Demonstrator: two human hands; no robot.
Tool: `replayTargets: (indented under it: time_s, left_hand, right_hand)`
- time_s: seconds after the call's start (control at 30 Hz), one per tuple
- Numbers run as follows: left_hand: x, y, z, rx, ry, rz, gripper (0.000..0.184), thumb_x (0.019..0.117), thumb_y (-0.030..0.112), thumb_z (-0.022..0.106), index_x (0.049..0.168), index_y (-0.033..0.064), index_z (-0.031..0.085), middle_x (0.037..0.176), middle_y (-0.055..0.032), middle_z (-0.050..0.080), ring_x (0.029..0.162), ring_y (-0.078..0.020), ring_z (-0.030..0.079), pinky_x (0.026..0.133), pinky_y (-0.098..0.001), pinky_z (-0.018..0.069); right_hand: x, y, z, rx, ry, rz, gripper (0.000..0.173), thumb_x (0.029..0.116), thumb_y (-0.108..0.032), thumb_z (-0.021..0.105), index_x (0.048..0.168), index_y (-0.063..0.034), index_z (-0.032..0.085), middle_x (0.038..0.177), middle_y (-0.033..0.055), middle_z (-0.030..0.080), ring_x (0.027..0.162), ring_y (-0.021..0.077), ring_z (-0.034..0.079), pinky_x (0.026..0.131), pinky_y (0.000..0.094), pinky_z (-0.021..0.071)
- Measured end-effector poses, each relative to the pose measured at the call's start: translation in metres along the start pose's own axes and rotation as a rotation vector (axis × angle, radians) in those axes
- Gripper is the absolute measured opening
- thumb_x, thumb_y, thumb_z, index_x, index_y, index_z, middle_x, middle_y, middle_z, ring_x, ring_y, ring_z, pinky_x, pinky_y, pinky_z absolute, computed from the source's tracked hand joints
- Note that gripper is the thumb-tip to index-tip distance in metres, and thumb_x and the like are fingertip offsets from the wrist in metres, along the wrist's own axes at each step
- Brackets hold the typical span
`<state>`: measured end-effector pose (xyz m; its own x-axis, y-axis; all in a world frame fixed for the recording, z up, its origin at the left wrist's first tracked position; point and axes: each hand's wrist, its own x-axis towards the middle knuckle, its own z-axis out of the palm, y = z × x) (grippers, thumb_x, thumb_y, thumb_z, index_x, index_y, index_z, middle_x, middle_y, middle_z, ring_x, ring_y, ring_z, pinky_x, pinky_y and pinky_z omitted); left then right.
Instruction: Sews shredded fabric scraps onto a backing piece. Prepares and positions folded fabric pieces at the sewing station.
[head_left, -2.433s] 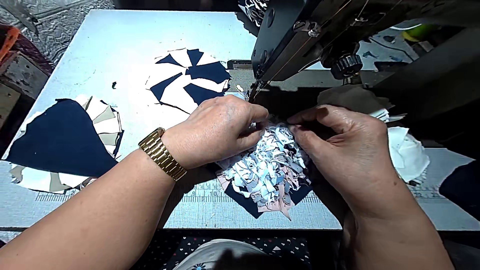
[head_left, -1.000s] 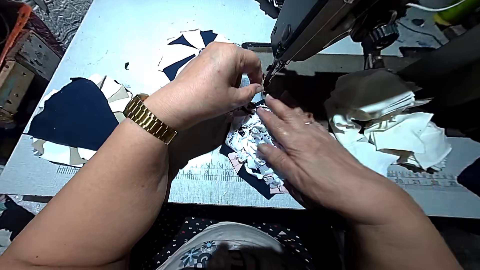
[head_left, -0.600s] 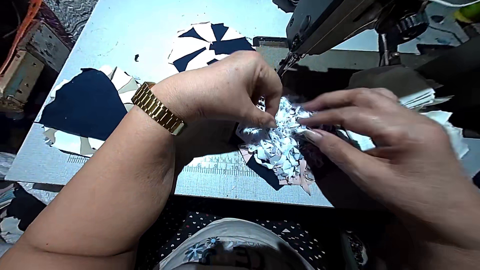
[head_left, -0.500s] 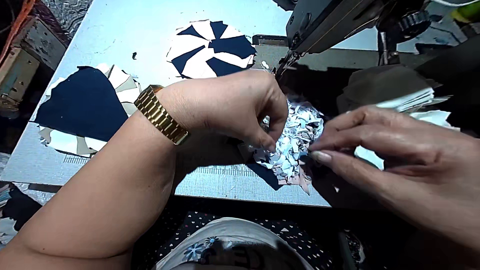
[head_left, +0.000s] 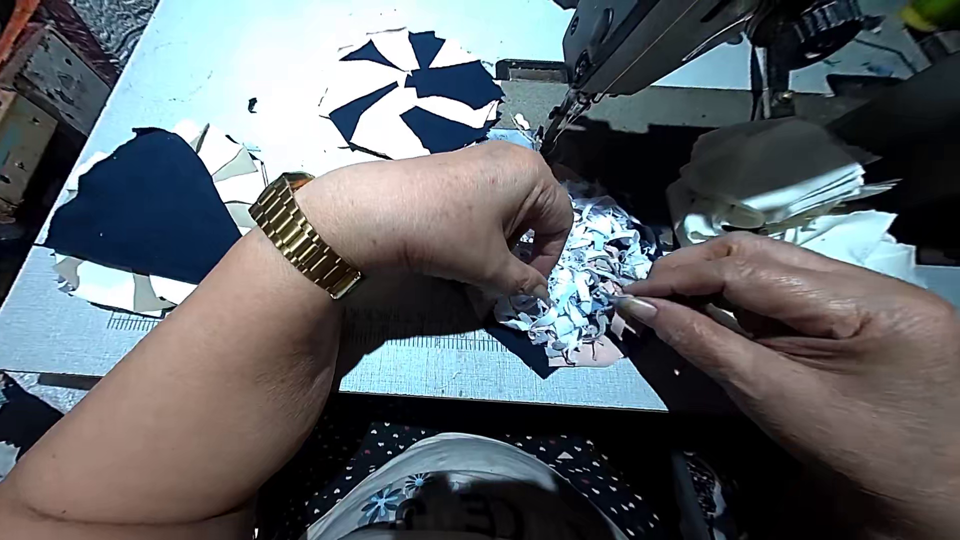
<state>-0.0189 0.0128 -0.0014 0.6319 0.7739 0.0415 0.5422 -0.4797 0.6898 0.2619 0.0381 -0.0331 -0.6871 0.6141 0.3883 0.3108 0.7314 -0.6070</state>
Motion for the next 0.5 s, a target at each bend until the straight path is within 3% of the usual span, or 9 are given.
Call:
replayTargets:
  time_s: [0.13, 0.27, 0.37, 0.5]
  left_hand:
    - [0.005, 0.004, 0.010, 0.141, 0.036, -0.050, 0.017, 0.0881, 0.030, 0.080, 0.090, 0.0143, 0.073, 0.072, 0.0069, 0.063, 0.062, -0.0002, 0.055, 0.056, -0.0197, 0.0452]
    - [0.008, 0.007, 0.018, 0.292, 0.042, -0.081, 0.032, 0.0833, 0.048, 0.080, 0.091, 0.0184, 0.069, 0.071, 0.0098, 0.059, 0.065, -0.0034, 0.054, 0.060, -0.0268, 0.0453]
    - [0.008, 0.008, 0.017, 0.328, 0.055, -0.075, 0.035, 0.0826, 0.051, 0.079, 0.093, 0.0192, 0.069, 0.071, 0.0100, 0.059, 0.066, -0.0037, 0.055, 0.061, -0.0281, 0.0458]
    - [0.008, 0.009, 0.019, 0.375, 0.054, -0.072, 0.036, 0.0827, 0.051, 0.079, 0.095, 0.0194, 0.069, 0.074, 0.0090, 0.060, 0.069, -0.0054, 0.057, 0.063, -0.0301, 0.0468]
  right_hand:
    - [-0.001, -0.001, 0.009, -0.061, -0.005, 0.041, 0.010, 0.0912, -0.019, 0.069, 0.095, -0.0116, 0.075, 0.096, -0.0024, 0.066, 0.082, 0.0023, 0.063, 0.069, 0.0152, 0.0542]
    - [-0.002, -0.001, 0.003, -0.077, -0.040, 0.049, 0.017, 0.0926, -0.024, 0.070, 0.101, -0.0124, 0.078, 0.102, -0.0013, 0.064, 0.088, 0.0031, 0.062, 0.073, 0.0153, 0.0533]
    - [-0.002, 0.001, -0.006, -0.019, 0.002, 0.026, 0.013, 0.0929, -0.020, 0.069, 0.099, -0.0110, 0.076, 0.101, -0.0007, 0.065, 0.087, 0.0057, 0.063, 0.075, 0.0188, 0.0552]
    - [-0.002, -0.004, 0.005, -0.059, -0.058, 0.037, 0.012, 0.0913, -0.023, 0.070, 0.097, -0.0139, 0.077, 0.099, -0.0032, 0.063, 0.085, 0.0015, 0.061, 0.070, 0.0135, 0.0521]
